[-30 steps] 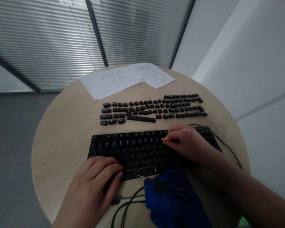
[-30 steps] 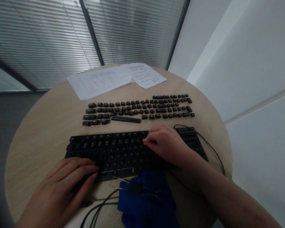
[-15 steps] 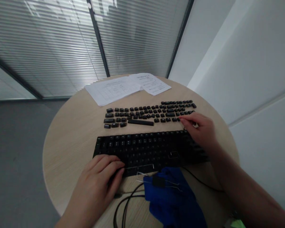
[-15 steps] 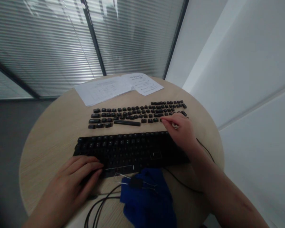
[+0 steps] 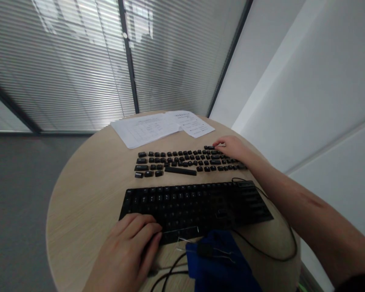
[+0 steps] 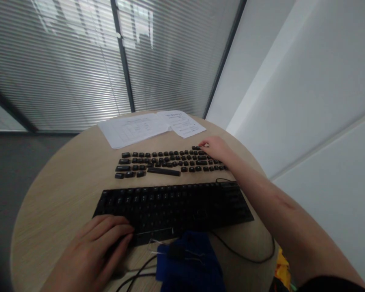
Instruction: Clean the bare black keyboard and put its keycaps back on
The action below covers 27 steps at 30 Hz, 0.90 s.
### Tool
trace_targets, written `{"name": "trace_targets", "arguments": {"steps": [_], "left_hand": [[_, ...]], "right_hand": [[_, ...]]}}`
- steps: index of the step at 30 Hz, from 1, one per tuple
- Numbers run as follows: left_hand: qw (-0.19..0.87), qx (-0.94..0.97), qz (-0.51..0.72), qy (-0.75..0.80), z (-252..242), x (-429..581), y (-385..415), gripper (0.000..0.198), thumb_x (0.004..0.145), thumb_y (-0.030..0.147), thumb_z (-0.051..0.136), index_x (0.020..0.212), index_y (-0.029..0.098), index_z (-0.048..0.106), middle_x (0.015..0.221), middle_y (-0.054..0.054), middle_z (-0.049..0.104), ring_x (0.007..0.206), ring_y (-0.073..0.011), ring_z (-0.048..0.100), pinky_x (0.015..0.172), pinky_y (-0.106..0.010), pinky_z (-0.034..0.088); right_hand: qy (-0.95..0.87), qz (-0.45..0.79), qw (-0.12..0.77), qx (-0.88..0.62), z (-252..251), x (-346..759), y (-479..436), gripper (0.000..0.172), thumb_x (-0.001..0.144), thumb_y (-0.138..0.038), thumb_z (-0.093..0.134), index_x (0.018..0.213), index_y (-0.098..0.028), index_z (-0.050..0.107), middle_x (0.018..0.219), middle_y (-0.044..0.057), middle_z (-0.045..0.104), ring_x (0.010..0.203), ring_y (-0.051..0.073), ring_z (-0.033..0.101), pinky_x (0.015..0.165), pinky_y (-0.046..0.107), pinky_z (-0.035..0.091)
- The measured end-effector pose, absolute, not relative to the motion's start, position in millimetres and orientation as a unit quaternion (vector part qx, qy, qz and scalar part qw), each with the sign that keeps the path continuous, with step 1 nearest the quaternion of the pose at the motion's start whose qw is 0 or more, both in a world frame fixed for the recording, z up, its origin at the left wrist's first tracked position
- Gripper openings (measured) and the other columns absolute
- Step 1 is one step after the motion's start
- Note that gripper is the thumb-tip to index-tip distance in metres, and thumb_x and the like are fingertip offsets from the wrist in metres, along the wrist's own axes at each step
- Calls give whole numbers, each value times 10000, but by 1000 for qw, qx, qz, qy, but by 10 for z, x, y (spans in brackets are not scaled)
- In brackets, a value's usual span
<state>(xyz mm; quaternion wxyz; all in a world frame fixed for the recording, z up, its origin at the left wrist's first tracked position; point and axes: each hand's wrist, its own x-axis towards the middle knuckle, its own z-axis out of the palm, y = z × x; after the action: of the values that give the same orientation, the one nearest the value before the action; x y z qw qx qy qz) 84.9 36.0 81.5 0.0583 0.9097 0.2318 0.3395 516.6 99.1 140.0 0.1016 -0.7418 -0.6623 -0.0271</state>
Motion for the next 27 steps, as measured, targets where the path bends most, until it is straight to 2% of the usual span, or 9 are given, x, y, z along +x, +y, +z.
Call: {"name": "trace_targets", "arguments": {"steps": [4,10,13,17,19,22,27], "left_hand": [[57,908,344,232,799,848,361,220,1017,278,501,943,268,708,904,18,745,827,-158,674,761,-288,556],[61,907,343,235,834,848,344,243,1016,260,480,933,264,709,902,13,747,821,-165,676,738,-300,556],[70,909,335,240,837,846,334,237,1015,266,488,939,256,712,914,6,750,836,-171,677,763,-311,556],[81,910,326,243,812,839,331,210,1008,267,516,970,256,722,943,4,755,872,-179,672,797,-324,547],[86,910,324,243,796,835,334,202,1005,268,526,980,259,727,951,5,754,881,-180,668,808,-326,541],[93,910,320,246,778,833,341,190,1000,285,543,977,255,729,957,3,751,882,-179,663,816,-326,538],[94,914,303,253,788,834,347,181,983,292,567,963,264,745,957,5,756,879,-174,670,822,-321,544]], "right_hand": [[-663,-4,64,-746,1345,5223,1417,140,876,-242,752,990,-228,831,1060,80,802,1025,262,716,930,393,544],[-675,29,26,-737,1273,5149,1645,99,791,-181,800,866,-241,827,900,35,797,846,212,709,776,326,542],[-678,13,40,-734,1331,5038,1595,94,817,-151,768,861,-218,817,908,62,794,867,232,709,809,360,542],[-689,-31,111,-716,1491,4793,1130,113,913,-236,714,979,-239,805,1028,62,792,972,239,712,910,394,540],[-716,-45,191,-670,1531,4643,723,77,904,-272,745,951,-246,799,967,40,798,896,227,734,858,380,563],[-762,-53,273,-585,1469,4442,99,68,936,-292,731,908,-257,782,972,26,806,922,217,755,874,366,584],[-771,-15,326,-547,1193,4293,-374,77,958,-268,719,898,-254,765,944,19,806,849,177,757,814,322,608]]}}
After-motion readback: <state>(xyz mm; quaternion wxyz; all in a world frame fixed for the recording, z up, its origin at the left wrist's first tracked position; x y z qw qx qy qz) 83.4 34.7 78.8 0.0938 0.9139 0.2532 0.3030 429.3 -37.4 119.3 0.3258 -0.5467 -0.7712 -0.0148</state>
